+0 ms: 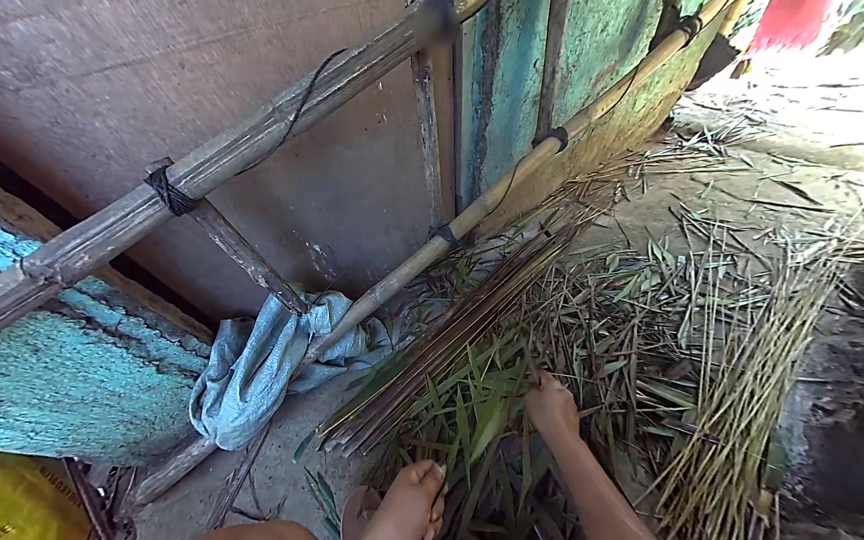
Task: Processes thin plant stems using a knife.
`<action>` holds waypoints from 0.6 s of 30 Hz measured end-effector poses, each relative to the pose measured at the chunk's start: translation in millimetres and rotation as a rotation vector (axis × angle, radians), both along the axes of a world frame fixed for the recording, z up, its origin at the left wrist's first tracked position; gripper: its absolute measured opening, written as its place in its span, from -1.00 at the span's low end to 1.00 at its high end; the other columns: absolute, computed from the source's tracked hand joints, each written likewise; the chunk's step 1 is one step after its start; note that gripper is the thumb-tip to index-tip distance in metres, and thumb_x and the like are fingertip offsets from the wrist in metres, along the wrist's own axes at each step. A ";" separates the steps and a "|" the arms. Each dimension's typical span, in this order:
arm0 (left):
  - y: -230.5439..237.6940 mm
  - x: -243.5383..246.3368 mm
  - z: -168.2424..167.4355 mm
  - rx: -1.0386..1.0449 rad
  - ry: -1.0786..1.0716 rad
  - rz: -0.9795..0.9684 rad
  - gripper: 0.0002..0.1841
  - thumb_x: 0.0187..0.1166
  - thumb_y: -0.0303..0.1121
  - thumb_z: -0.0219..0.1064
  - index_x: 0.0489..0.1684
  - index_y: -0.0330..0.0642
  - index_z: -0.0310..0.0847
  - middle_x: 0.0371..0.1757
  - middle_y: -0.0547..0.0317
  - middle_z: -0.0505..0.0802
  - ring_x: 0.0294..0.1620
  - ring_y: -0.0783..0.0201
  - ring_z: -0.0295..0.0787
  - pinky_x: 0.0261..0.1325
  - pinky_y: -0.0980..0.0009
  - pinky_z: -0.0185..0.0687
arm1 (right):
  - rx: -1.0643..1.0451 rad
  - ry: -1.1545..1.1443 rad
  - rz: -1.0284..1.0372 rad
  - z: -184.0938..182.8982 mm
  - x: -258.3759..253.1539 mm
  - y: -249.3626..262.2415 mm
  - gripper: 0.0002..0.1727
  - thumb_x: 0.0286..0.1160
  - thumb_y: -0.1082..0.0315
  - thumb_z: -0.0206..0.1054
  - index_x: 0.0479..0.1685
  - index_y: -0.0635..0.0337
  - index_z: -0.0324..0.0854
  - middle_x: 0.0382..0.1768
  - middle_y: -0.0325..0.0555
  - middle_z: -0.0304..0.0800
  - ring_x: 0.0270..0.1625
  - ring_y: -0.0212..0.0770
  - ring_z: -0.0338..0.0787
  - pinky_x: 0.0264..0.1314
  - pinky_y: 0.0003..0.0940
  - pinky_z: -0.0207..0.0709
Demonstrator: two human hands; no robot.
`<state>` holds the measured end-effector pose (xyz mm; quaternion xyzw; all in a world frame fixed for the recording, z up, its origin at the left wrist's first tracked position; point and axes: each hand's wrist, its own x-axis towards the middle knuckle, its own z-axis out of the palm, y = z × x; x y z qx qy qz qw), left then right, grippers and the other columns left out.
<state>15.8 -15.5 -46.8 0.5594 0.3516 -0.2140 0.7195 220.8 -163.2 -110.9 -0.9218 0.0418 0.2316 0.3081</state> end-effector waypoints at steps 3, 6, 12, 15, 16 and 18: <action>-1.5 6.2 -5.8 0.009 0.003 -0.016 -0.71 0.95 -0.23 -0.15 -0.18 -0.13 0.37 -0.70 0.38 0.37 -0.84 0.52 0.22 -0.75 0.67 0.22 | 0.627 0.171 -0.247 0.3 -7.8 1.5 -0.62 0.92 0.19 0.01 0.06 0.30 0.66 -0.69 -0.26 0.46 -0.78 -0.43 0.30 -0.76 -0.53 0.18; -3.1 10.4 -3.5 0.005 -0.002 -0.034 -0.70 0.95 -0.23 -0.15 -0.12 -0.17 0.41 -0.66 0.34 0.47 -0.79 0.50 0.37 -0.69 0.64 0.39 | 0.917 0.462 -0.074 20.4 -24.3 15.0 -0.69 0.90 0.27 0.03 0.03 0.30 0.62 -0.70 -0.31 0.44 -0.82 -0.51 0.25 -0.80 -0.64 0.14; -1.6 1.6 1.1 -0.072 -0.045 -0.102 -0.71 0.94 -0.25 -0.15 -0.06 -0.12 0.47 -0.61 0.34 0.56 -0.71 0.48 0.50 -0.60 0.61 0.51 | 0.807 0.077 -0.295 22.7 8.0 8.5 -0.75 0.89 0.37 0.03 0.05 0.36 0.57 -0.68 -0.26 0.45 -0.79 -0.46 0.33 -0.76 -0.59 0.23; -1.1 3.5 -6.0 -0.017 -0.071 -0.053 -0.71 0.94 -0.25 -0.14 -0.11 -0.13 0.45 -0.65 0.37 0.46 -0.76 0.51 0.34 -0.67 0.65 0.35 | 0.505 -0.054 0.019 20.2 -0.1 1.7 -0.66 0.84 0.44 -0.04 0.26 0.41 0.61 -0.39 -0.03 0.66 -0.47 -0.24 0.59 -0.34 -0.30 0.50; -0.3 5.5 -5.9 0.029 -0.067 -0.017 -0.71 0.94 -0.25 -0.14 -0.10 -0.15 0.46 -0.65 0.36 0.45 -0.78 0.51 0.31 -0.69 0.64 0.32 | 0.394 -0.048 0.189 23.1 -12.9 6.2 -0.64 0.79 0.46 -0.02 0.31 0.40 0.62 -0.17 0.12 0.77 -0.22 -0.07 0.75 -0.04 -0.10 0.62; 3.0 9.8 -3.6 0.109 -0.047 0.061 -0.71 0.95 -0.24 -0.14 -0.06 -0.17 0.44 -0.66 0.35 0.42 -0.79 0.50 0.29 -0.70 0.63 0.31 | 0.233 -0.067 0.511 26.7 -51.0 23.0 -0.65 0.76 0.40 0.08 0.24 0.38 0.69 0.02 0.27 0.83 0.12 0.19 0.83 0.27 0.17 0.60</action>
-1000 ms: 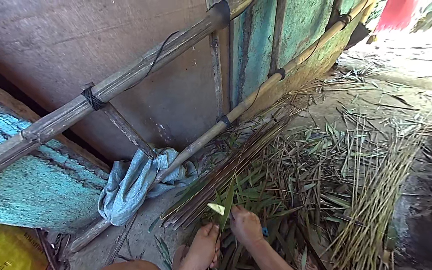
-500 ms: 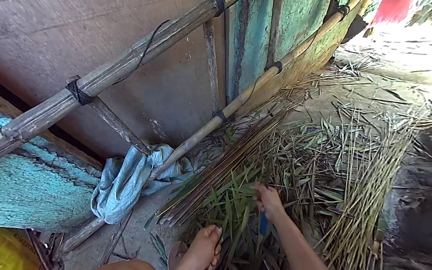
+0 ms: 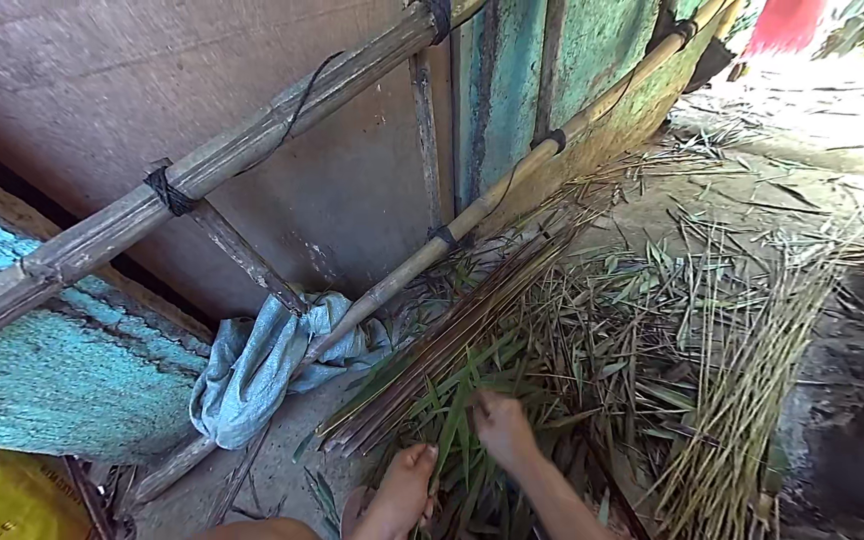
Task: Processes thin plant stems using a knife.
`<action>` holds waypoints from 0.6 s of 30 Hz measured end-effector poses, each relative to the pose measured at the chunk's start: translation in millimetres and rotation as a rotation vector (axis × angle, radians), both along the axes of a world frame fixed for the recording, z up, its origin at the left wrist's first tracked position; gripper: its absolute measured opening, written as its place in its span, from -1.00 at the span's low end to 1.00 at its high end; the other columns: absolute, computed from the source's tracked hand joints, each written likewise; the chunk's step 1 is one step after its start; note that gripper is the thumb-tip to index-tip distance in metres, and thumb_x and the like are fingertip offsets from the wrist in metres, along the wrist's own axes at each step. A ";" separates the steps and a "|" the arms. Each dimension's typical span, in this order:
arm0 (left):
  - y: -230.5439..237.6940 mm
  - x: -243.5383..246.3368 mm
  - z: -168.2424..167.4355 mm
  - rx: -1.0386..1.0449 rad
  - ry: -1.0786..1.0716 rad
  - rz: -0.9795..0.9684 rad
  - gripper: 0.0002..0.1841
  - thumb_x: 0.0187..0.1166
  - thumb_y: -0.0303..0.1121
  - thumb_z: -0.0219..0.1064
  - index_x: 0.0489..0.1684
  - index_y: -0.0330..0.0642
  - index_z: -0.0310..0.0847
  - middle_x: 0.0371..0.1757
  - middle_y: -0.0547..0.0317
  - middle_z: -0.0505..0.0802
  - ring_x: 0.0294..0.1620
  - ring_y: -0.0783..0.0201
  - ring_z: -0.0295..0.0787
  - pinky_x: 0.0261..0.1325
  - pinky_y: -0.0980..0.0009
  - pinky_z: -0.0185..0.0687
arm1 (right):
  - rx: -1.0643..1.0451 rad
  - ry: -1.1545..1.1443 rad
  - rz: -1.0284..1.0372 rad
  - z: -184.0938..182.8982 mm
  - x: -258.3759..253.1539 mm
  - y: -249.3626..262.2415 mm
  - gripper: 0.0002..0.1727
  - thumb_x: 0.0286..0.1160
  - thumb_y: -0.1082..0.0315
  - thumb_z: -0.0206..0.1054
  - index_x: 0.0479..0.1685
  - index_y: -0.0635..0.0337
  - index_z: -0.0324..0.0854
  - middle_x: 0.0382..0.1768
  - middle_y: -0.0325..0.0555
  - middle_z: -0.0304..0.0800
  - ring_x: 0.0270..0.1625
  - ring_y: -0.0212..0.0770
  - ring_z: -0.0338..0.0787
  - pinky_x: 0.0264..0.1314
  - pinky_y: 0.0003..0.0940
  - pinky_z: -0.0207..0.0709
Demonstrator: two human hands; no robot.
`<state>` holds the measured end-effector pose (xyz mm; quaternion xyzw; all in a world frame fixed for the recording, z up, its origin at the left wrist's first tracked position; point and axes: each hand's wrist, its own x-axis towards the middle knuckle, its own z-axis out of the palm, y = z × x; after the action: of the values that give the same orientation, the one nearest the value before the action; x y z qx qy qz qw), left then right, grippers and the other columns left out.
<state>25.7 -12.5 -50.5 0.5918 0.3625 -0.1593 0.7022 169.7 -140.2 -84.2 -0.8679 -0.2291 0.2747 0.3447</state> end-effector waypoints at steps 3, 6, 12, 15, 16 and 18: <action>3.5 2.4 1.7 0.061 0.001 0.147 -0.80 0.91 -0.40 -0.09 -0.10 -0.16 0.43 -0.65 0.35 0.45 -0.79 0.51 0.28 -0.72 0.64 0.27 | 0.155 -0.386 0.205 -17.4 -59.9 17.2 -0.79 0.50 0.44 0.28 -0.32 0.41 0.76 -0.31 0.24 0.85 -0.23 0.23 0.89 -0.19 0.17 0.72; 2.5 0.6 2.2 0.064 -0.056 0.175 -0.82 0.86 -0.47 -0.02 -0.14 -0.15 0.47 -0.66 0.34 0.46 -0.80 0.52 0.26 -0.74 0.65 0.22 | 0.345 -0.787 0.176 -37.3 -68.7 23.3 -0.90 0.08 0.43 0.37 -0.63 0.28 0.69 -0.55 0.06 0.78 -0.55 0.01 0.84 -0.61 -0.08 0.65; -10.4 -2.5 9.4 0.024 -0.009 0.007 -0.73 0.94 -0.29 -0.14 -0.13 -0.16 0.41 -0.71 0.39 0.36 -0.81 0.52 0.22 -0.72 0.63 0.22 | -0.007 -0.553 -0.041 -29.9 -35.2 14.1 -0.83 0.45 0.49 0.36 -0.17 0.41 0.82 -0.19 0.28 0.88 -0.20 0.26 0.92 -0.21 0.16 0.73; -14.5 -7.7 8.0 -0.002 -0.018 -0.036 -0.73 0.94 -0.29 -0.13 -0.18 -0.13 0.41 -0.70 0.40 0.36 -0.81 0.53 0.21 -0.71 0.64 0.20 | -0.235 -0.317 -0.057 -19.3 -8.7 7.3 -0.69 0.70 0.40 0.19 0.19 0.35 0.75 0.11 0.27 0.85 0.13 0.26 0.87 0.16 0.16 0.66; -14.7 -8.3 7.2 -0.007 -0.022 -0.047 -0.73 0.94 -0.30 -0.13 -0.18 -0.13 0.41 -0.70 0.40 0.36 -0.80 0.53 0.21 -0.71 0.64 0.19 | -0.289 -0.278 -0.060 -18.0 -0.6 5.4 -0.68 0.72 0.38 0.16 0.25 0.32 0.72 0.17 0.25 0.82 0.19 0.24 0.85 0.22 0.14 0.64; -15.2 -8.7 5.2 -0.012 -0.024 -0.067 -0.73 0.94 -0.31 -0.12 -0.21 -0.13 0.40 -0.70 0.40 0.36 -0.80 0.53 0.21 -0.71 0.64 0.19 | -0.354 -0.233 -0.091 -17.6 12.2 1.6 -0.67 0.75 0.35 0.16 0.29 0.29 0.70 0.25 0.23 0.79 0.26 0.21 0.82 0.29 0.13 0.60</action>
<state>16.9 -27.7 -45.3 0.6010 0.3334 -0.1778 0.7043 182.0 -138.6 -101.8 -0.9501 -0.1763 0.1927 0.1704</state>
